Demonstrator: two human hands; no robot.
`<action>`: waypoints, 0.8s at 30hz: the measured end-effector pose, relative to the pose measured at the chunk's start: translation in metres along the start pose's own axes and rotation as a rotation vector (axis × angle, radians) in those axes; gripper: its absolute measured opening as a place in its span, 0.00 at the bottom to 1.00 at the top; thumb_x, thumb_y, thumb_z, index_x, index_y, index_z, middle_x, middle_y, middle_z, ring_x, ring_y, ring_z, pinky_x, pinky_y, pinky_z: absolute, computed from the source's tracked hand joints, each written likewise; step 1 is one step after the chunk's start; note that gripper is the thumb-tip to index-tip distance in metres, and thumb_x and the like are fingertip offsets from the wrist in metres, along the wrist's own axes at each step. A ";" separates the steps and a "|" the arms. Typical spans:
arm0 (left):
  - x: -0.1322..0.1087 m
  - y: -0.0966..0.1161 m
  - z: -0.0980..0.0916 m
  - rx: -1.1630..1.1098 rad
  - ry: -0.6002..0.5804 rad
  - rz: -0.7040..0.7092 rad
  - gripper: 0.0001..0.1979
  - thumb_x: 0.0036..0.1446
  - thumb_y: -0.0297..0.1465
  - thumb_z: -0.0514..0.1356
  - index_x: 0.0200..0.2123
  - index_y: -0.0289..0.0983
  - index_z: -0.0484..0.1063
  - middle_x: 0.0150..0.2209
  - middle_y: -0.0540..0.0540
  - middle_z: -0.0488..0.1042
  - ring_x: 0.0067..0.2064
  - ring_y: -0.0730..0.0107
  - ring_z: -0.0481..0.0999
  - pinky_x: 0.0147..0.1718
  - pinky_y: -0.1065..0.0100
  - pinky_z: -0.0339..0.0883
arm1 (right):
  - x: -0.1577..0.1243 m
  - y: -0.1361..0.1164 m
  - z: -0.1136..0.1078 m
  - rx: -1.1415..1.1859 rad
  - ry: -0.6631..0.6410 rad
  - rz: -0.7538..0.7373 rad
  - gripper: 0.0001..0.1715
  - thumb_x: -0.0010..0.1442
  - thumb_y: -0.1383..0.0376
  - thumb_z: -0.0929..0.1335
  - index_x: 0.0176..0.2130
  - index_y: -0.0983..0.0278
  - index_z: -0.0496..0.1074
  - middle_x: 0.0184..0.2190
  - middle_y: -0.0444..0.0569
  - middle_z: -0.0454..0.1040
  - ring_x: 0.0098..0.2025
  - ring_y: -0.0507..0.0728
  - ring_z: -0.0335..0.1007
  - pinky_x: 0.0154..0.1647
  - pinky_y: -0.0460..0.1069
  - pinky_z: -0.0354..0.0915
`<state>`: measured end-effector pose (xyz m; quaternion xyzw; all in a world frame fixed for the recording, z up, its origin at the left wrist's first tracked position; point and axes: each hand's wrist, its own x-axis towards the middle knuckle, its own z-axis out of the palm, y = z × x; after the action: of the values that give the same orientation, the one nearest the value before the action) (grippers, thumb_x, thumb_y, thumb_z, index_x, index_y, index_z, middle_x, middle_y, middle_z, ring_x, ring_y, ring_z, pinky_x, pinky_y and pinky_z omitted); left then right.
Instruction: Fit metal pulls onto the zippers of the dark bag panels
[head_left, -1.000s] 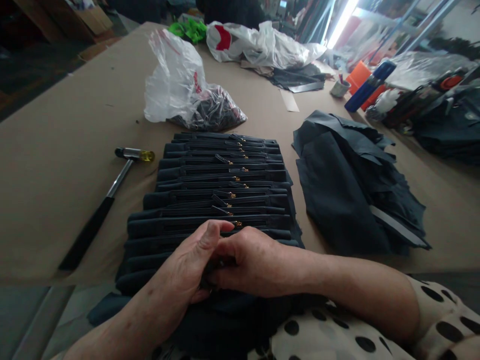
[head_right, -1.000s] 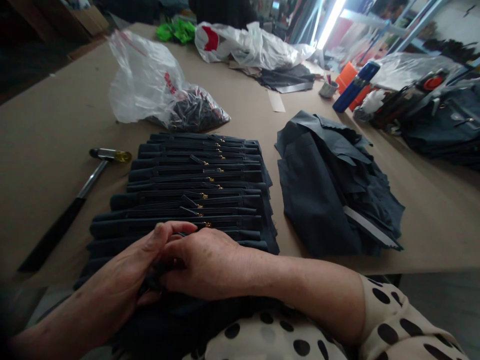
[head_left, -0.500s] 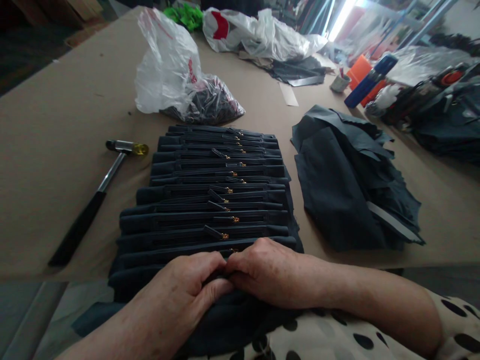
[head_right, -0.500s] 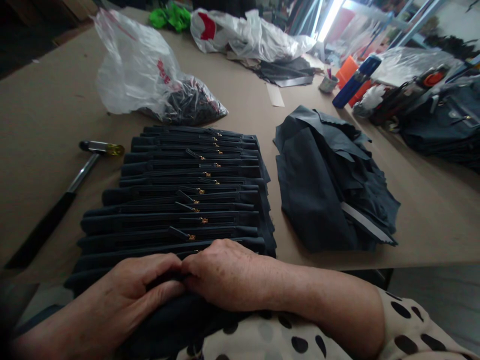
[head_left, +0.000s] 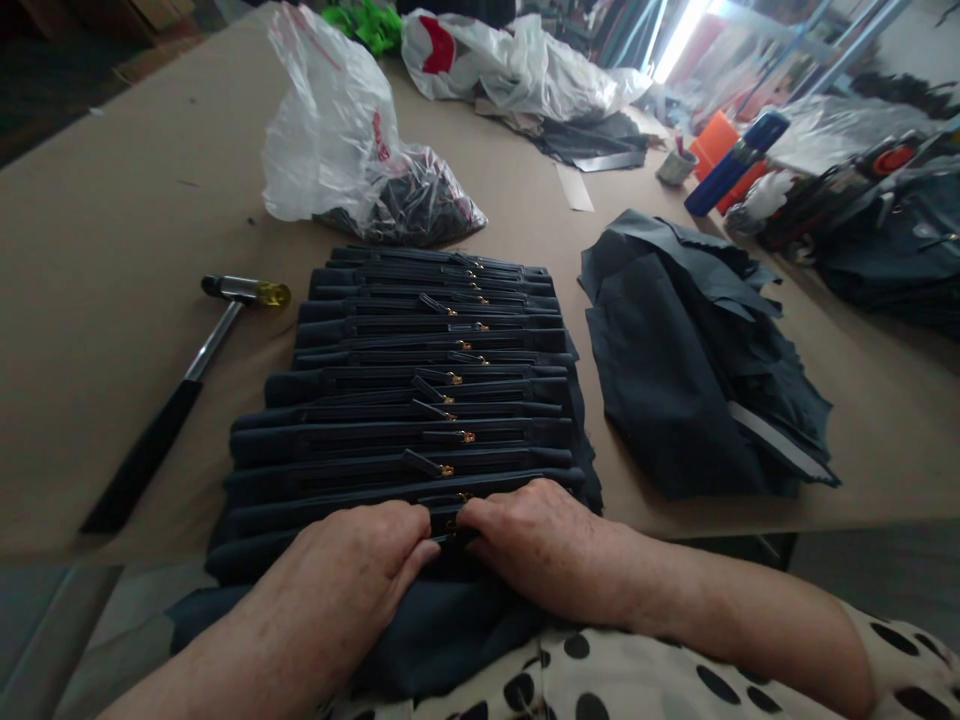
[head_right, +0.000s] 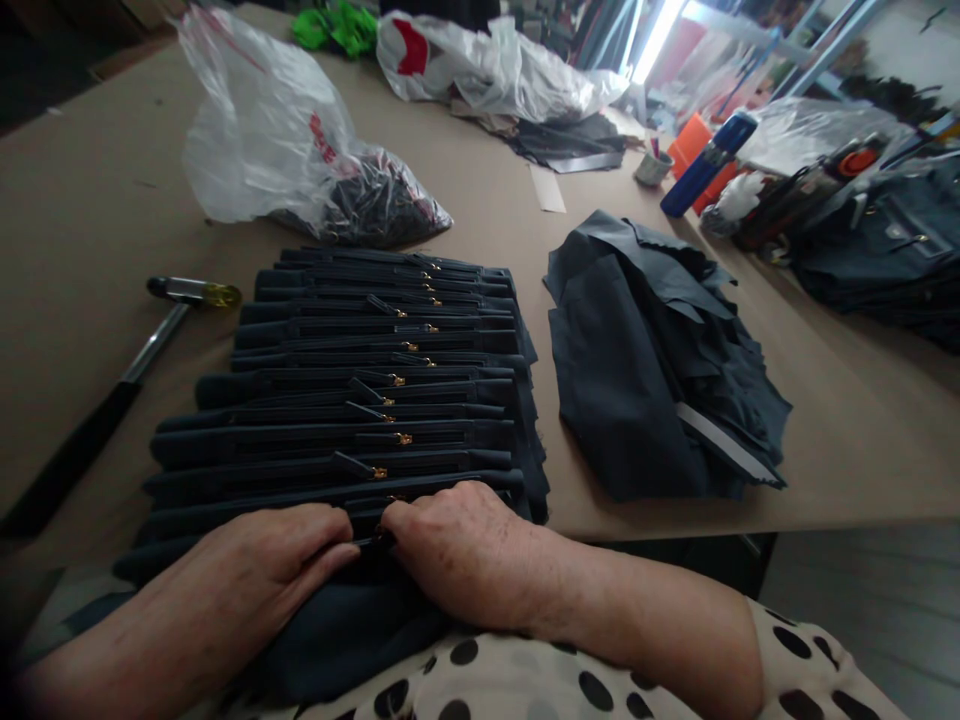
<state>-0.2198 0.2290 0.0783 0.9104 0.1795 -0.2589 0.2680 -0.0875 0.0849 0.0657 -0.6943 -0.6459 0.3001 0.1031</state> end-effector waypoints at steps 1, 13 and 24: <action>0.001 -0.001 0.001 0.000 0.013 0.004 0.16 0.58 0.39 0.46 0.29 0.40 0.70 0.30 0.47 0.74 0.32 0.63 0.73 0.33 0.63 0.62 | 0.001 0.000 0.002 -0.001 0.017 0.008 0.08 0.60 0.67 0.61 0.41 0.63 0.66 0.32 0.45 0.75 0.32 0.53 0.71 0.29 0.47 0.59; 0.003 -0.003 0.006 0.028 0.066 0.001 0.16 0.58 0.39 0.46 0.30 0.40 0.70 0.30 0.46 0.74 0.31 0.65 0.73 0.31 0.64 0.61 | 0.009 0.000 0.006 -0.138 0.069 0.023 0.06 0.58 0.69 0.60 0.38 0.62 0.63 0.30 0.45 0.74 0.25 0.53 0.69 0.22 0.47 0.53; 0.003 0.001 0.008 0.060 0.063 -0.045 0.16 0.59 0.38 0.43 0.28 0.40 0.67 0.28 0.48 0.73 0.30 0.64 0.73 0.30 0.63 0.59 | 0.013 -0.007 0.007 -0.190 0.064 0.063 0.09 0.55 0.71 0.60 0.39 0.64 0.58 0.26 0.46 0.73 0.23 0.55 0.69 0.21 0.48 0.58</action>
<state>-0.2202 0.2243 0.0712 0.9216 0.2004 -0.2414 0.2287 -0.0974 0.0963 0.0601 -0.7301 -0.6458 0.2181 0.0479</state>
